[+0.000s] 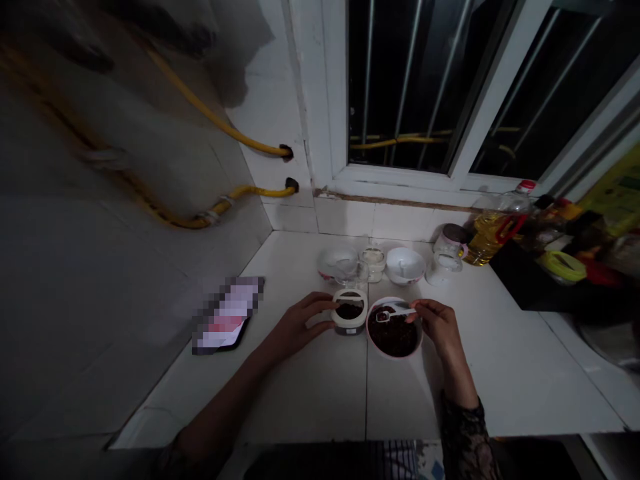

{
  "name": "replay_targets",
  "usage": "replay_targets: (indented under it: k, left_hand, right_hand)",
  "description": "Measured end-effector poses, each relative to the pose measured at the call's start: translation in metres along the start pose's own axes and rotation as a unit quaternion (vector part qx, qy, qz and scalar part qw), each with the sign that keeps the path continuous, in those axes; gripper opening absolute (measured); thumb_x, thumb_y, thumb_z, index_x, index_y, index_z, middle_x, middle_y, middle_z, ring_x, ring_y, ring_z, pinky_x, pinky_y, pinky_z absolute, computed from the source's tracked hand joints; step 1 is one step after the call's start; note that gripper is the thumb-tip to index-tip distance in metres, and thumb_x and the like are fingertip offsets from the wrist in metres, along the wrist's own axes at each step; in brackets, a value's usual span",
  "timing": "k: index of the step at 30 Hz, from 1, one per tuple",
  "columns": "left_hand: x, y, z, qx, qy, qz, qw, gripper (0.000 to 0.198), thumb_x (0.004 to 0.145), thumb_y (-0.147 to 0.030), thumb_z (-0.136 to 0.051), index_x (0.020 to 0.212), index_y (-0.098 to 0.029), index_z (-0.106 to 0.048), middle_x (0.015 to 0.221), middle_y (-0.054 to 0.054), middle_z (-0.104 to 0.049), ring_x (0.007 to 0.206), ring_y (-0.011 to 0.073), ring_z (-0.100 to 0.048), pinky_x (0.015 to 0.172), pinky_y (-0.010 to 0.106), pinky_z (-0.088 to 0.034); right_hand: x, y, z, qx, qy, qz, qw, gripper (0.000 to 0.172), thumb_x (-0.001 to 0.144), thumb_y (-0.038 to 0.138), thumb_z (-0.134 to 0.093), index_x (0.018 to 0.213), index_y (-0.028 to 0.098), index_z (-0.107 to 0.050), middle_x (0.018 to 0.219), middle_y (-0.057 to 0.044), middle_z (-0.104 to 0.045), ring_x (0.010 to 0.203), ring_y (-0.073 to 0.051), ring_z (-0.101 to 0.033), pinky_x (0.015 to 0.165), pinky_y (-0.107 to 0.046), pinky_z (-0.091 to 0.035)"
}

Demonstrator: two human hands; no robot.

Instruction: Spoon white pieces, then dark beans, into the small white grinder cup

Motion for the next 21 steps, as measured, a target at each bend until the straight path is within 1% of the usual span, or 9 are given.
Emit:
replay_targets:
  k: [4,9,15,18,21]
  left_hand:
    - [0.000,-0.001,0.001,0.008,-0.005,-0.004,1.000,0.026,0.093,-0.038,-0.058,0.115,-0.024,-0.062,0.114,0.007,-0.061,0.104,0.0186,-0.065,0.090,0.035,-0.056]
    - [0.001,-0.003,0.000,0.015,-0.009,-0.011,1.000,0.025,0.093,-0.038,-0.058,0.114,-0.024,-0.062,0.113,0.007,-0.061,0.102,0.0179,-0.065,0.088,0.033,-0.056]
    - [0.001,-0.003,0.001,0.012,-0.010,-0.011,1.000,0.025,0.094,-0.038,-0.057,0.115,-0.024,-0.062,0.114,0.007,-0.061,0.104,0.0182,-0.065,0.087,0.034,-0.056]
    - [0.000,-0.003,0.001,0.010,-0.006,-0.009,1.000,0.025,0.094,-0.037,-0.058,0.115,-0.024,-0.061,0.114,0.007,-0.061,0.104,0.0183,-0.065,0.088,0.034,-0.056]
    - [0.000,-0.002,0.001,0.008,-0.007,-0.011,1.000,0.025,0.093,-0.036,-0.058,0.115,-0.024,-0.062,0.113,0.007,-0.061,0.103,0.0179,-0.065,0.088,0.034,-0.056]
  right_hand:
    - [0.003,-0.006,0.003,0.015,-0.004,-0.013,1.000,0.033,0.050,0.040,-0.077,0.069,0.014,-0.071,0.051,-0.005,-0.066,0.037,-0.005,-0.025,0.040,-0.022,-0.012]
    - [0.004,-0.007,0.003,0.012,-0.005,-0.010,1.000,0.031,0.052,0.039,-0.076,0.070,0.014,-0.071,0.052,-0.005,-0.067,0.037,-0.005,-0.027,0.040,-0.021,-0.013]
    - [0.005,-0.008,0.005,0.029,-0.015,-0.014,0.999,0.034,0.048,0.039,-0.078,0.069,0.013,-0.070,0.050,-0.006,-0.066,0.036,-0.004,-0.027,0.039,-0.020,-0.013]
    - [0.006,-0.003,0.004,0.035,-0.019,-0.001,0.999,0.036,0.049,0.041,-0.078,0.070,0.014,-0.069,0.051,-0.006,-0.066,0.035,-0.003,-0.024,0.038,-0.020,-0.012]
    - [0.001,0.009,-0.004,0.034,-0.022,0.041,0.998,0.038,0.053,0.045,-0.077,0.073,0.014,-0.068,0.053,-0.004,-0.066,0.034,-0.003,-0.023,0.036,-0.021,-0.012]
Point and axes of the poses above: each hand's wrist, its own x-axis towards the middle knuckle, its own z-axis out of the back of the hand, y = z × x, the point moved 5 cm from there along x, towards the middle knuckle
